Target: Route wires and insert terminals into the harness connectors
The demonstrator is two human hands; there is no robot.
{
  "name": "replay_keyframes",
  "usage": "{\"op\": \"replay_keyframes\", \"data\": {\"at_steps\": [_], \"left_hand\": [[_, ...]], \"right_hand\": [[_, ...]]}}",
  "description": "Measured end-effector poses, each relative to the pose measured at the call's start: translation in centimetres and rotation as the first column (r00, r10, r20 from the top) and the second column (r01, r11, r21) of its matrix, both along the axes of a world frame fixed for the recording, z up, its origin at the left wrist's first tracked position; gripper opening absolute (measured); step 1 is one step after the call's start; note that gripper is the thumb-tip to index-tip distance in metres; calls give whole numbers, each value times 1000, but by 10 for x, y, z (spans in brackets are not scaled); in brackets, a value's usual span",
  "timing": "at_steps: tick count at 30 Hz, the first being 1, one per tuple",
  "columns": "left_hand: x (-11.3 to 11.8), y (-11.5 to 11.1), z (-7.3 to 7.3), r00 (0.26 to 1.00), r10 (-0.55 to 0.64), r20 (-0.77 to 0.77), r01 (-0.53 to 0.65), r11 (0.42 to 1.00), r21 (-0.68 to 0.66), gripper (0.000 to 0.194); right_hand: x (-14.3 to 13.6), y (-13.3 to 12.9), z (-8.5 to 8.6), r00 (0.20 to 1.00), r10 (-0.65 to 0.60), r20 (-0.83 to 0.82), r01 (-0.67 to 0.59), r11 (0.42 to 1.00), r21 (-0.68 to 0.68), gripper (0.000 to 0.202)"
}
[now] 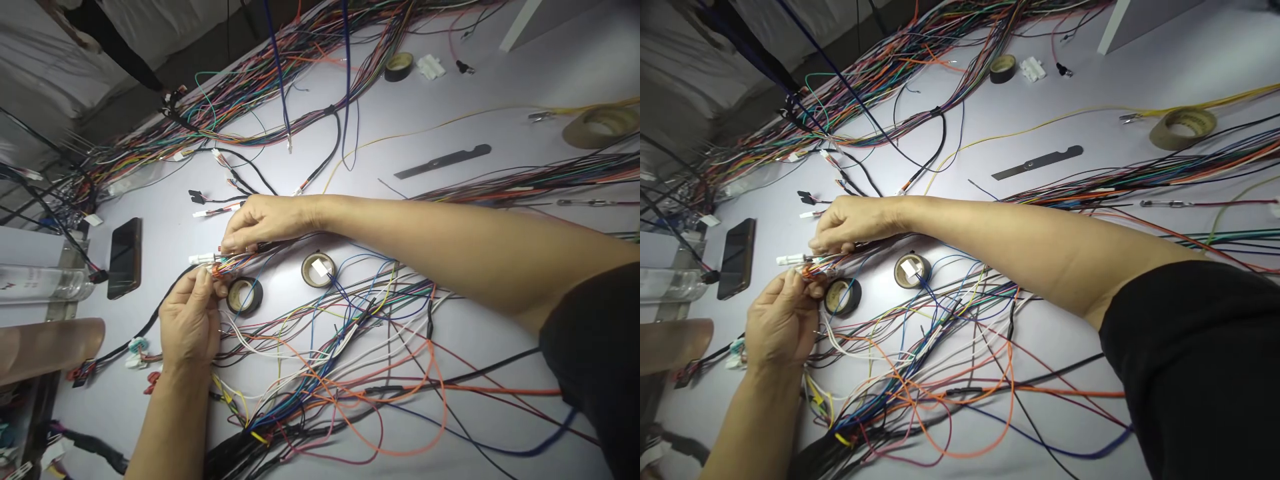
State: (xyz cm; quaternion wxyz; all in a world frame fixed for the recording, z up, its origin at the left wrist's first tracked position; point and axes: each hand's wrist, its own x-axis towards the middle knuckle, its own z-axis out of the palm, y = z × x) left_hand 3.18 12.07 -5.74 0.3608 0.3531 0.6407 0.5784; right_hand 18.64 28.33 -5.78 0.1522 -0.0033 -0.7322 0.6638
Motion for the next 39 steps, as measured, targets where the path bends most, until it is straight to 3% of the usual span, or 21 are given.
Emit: {"op": "replay_keyframes", "data": {"at_steps": [4,14,21,28,39], "left_hand": [[1,0,0,1000,-7,1,7,1000,-1,22],[-1,1,-1,1000,-12,16,12,1000,-11,24],[-1,1,2,999,-7,42,8,1000,-19,27],[-4,-1,0,999,-29,29,30,999,-31,25],[-1,-3,2,998,-60,-21,60,998,-15,24]], "right_hand": [[-4,-1,-4,999,-49,-22,48,998,-36,24],[-3,-17,5,995,-92,35,75,937,340,15],[-2,-19,8,996,-84,40,67,949,308,11],[-5,-17,1,995,-100,-13,98,935,342,9],[-7,-15,-7,996,-68,-60,82,960,267,13]]}}
